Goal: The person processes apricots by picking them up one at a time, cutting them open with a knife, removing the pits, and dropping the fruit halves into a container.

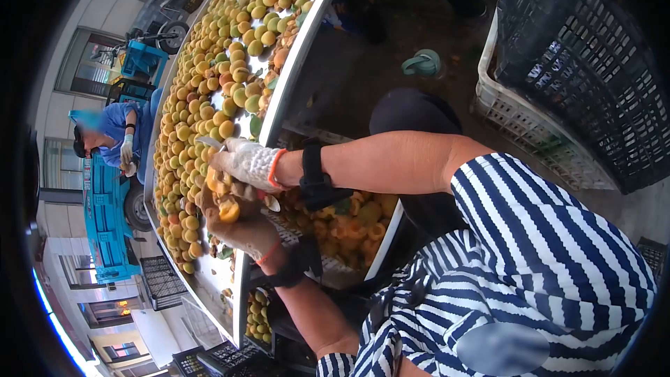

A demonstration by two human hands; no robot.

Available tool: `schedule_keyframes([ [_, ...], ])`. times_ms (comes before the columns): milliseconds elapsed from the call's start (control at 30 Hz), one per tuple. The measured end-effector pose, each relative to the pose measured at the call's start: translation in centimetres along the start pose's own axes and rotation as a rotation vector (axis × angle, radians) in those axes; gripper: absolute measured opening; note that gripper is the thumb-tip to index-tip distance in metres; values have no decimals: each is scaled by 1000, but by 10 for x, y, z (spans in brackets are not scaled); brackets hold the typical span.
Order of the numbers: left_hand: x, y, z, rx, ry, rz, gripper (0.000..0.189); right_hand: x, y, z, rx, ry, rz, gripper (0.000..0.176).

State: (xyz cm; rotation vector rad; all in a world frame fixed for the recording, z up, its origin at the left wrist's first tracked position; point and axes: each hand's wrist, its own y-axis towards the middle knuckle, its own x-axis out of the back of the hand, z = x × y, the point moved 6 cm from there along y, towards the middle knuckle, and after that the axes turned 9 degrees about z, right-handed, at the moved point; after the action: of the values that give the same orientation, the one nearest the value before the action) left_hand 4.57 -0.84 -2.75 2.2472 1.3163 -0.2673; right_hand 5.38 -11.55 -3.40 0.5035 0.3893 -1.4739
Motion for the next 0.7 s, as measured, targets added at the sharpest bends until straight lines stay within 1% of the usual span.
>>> schedule_keyframes([
  [33, 4, -3, 2, -1, 0, 1, 45, -2, 3, -2, -35, 96, 68, 24],
  [67, 9, -6, -5, -89, 211, -55, 45, -5, 3, 0, -70, 194, 137, 22],
  [100, 12, -11, -14, -177, 424, -110, 46, -4, 1, 3, -68, 196, 139, 22],
  [133, 19, -16, -14, -30, 560, -91, 48, -3, -2, 7, -58, 164, 137, 22],
  [233, 10, -15, -23, -78, 653, -49, 53, -5, -11, 14, -44, 98, 132, 23],
  [267, 8, -18, -35, -102, 798, -63, 48, -7, -14, 15, -42, 46, 147, 23],
  [300, 6, -18, -39, -103, 799, -66, 48, -8, -17, 17, -40, -6, 159, 24],
  [367, 2, -19, -49, -165, 838, -155, 34, -8, -22, 18, -54, -43, 134, 23],
  [400, -12, -21, -51, -223, 692, -129, 23, -7, -24, 20, -43, -96, 117, 24],
  [433, -16, -23, -53, -224, 692, -126, 23, -6, -25, 21, -32, -148, 99, 25],
  [500, -34, -26, -53, -240, 1123, 42, 23, -6, -27, 26, -17, -172, 84, 28],
  [533, -37, -25, -53, -345, 1184, 67, 26, -5, -30, 27, -40, -228, 89, 29],
  [567, -34, -24, -51, -345, 1185, 68, 26, -6, -33, 29, -64, -283, 95, 29],
  [600, -34, -23, -50, -372, 1238, 82, 22, -5, -29, 25, -19, -281, 82, 30],
  [633, -35, -23, -48, -399, 1291, 96, 19, -3, -29, 24, -17, -280, 82, 30],
  [667, -35, -22, -46, -399, 1293, 97, 19, -2, -31, 25, -49, -238, 93, 31],
  [700, -39, -23, -47, -466, 1343, 61, 15, -2, -32, 25, -81, -195, 104, 32],
])
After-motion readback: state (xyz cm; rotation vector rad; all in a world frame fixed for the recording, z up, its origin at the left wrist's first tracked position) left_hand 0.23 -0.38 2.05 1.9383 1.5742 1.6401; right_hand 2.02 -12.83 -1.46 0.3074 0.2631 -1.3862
